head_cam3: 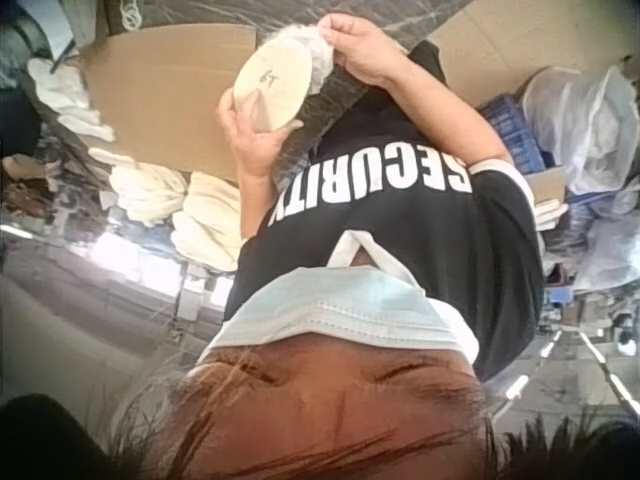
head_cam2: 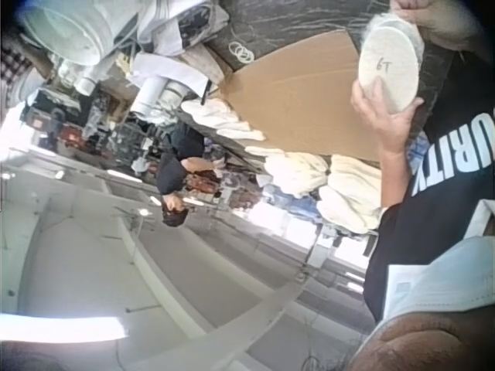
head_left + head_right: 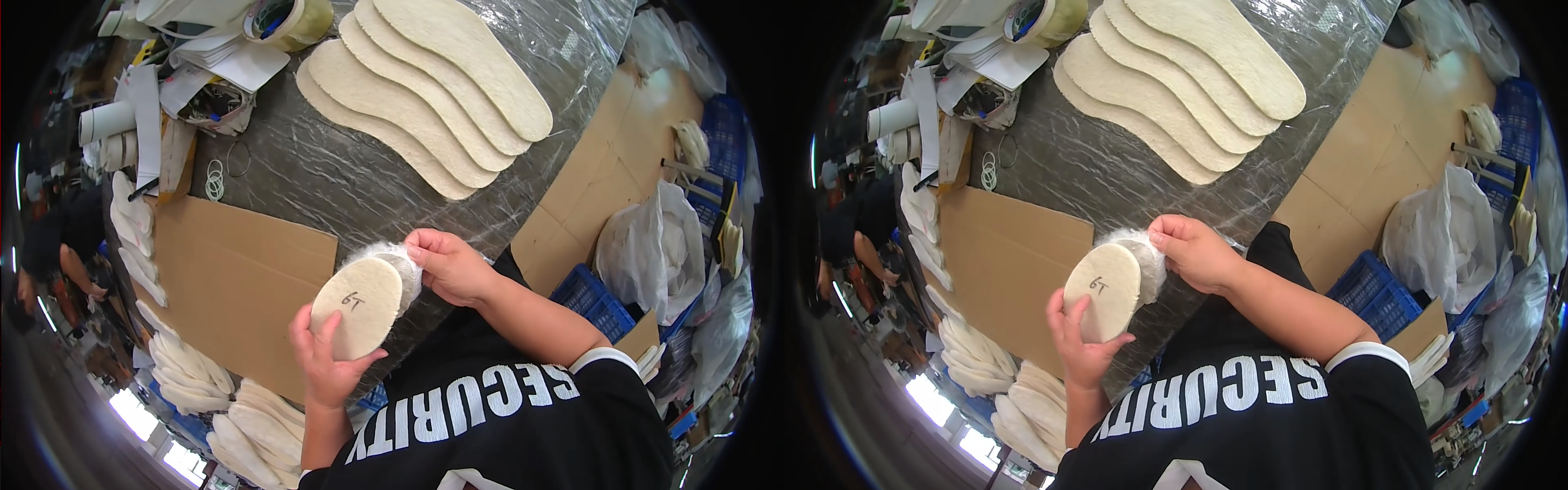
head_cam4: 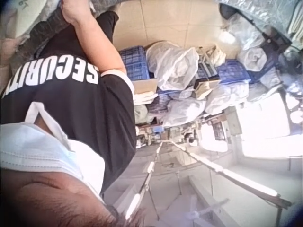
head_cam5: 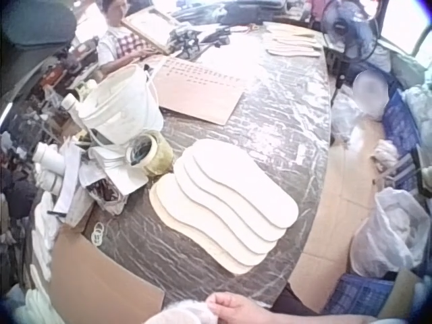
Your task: Selecting and matching different layers of shoe insole components to ensure correct alignment.
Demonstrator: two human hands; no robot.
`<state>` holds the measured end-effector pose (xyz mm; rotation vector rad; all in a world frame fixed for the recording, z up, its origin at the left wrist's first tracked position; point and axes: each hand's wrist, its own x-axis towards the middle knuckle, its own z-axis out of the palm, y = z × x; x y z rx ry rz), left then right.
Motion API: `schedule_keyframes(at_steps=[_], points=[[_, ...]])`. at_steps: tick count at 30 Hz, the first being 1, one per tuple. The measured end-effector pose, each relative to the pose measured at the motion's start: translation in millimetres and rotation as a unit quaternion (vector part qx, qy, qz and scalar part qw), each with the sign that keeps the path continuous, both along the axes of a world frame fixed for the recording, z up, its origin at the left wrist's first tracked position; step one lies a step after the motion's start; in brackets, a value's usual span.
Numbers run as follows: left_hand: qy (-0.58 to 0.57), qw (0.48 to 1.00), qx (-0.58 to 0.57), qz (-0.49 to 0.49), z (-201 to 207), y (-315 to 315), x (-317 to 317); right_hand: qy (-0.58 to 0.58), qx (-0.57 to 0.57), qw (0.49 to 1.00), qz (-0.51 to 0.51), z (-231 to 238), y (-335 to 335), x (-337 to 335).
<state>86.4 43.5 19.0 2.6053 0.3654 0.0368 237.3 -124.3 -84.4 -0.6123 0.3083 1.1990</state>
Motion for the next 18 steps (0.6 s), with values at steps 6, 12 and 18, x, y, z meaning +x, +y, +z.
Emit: schedule_keyframes(at_steps=[6, 12, 18], points=[[0.008, 1.000, 0.017, -0.017, 1.5, -3.4, 8.1, -0.001, 0.036, 0.999, 0.006, -12.7, -4.6, -0.6], [0.031, 0.998, 0.046, -0.037, 3.1, -8.0, 8.2, -0.017, 0.017, 1.000, 0.015, -10.6, -3.2, 0.1], [0.038, 0.998, 0.048, -0.029, 5.2, -9.2, 9.8, -0.022, 0.024, 0.999, 0.009, -10.0, -1.1, -0.4]])
